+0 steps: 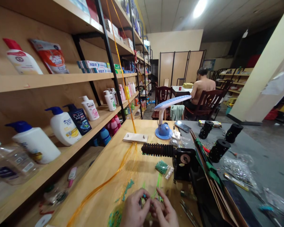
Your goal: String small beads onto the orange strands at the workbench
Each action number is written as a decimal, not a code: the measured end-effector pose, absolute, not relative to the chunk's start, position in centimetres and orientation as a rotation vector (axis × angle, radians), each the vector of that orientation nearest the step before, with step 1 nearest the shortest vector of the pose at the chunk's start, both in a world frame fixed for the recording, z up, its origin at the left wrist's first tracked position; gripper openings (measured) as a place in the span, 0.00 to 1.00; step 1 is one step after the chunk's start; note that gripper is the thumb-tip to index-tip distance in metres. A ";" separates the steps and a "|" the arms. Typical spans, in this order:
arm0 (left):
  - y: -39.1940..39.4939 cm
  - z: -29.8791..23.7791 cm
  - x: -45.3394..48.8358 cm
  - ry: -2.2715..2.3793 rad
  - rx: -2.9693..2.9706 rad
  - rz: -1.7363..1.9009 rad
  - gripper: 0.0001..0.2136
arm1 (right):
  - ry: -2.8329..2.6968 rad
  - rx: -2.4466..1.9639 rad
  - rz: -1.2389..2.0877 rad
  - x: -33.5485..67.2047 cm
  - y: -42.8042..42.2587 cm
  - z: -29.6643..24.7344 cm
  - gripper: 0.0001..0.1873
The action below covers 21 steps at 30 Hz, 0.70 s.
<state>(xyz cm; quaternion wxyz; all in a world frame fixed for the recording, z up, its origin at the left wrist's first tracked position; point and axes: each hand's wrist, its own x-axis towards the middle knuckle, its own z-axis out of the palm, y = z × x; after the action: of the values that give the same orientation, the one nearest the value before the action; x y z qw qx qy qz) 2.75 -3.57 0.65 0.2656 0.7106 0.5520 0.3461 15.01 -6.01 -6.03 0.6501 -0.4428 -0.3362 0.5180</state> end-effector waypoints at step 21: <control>-3.6 1.5 2.8 1.437 1.905 0.971 0.06 | -0.756 -1.009 1.214 14.8 -6.1 -4.5 0.39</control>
<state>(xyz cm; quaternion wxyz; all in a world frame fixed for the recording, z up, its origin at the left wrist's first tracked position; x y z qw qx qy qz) 2.79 -3.58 1.47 0.2789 0.7102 0.5356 0.3619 14.83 -6.15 -4.45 0.6408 -0.4426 -0.3315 0.5325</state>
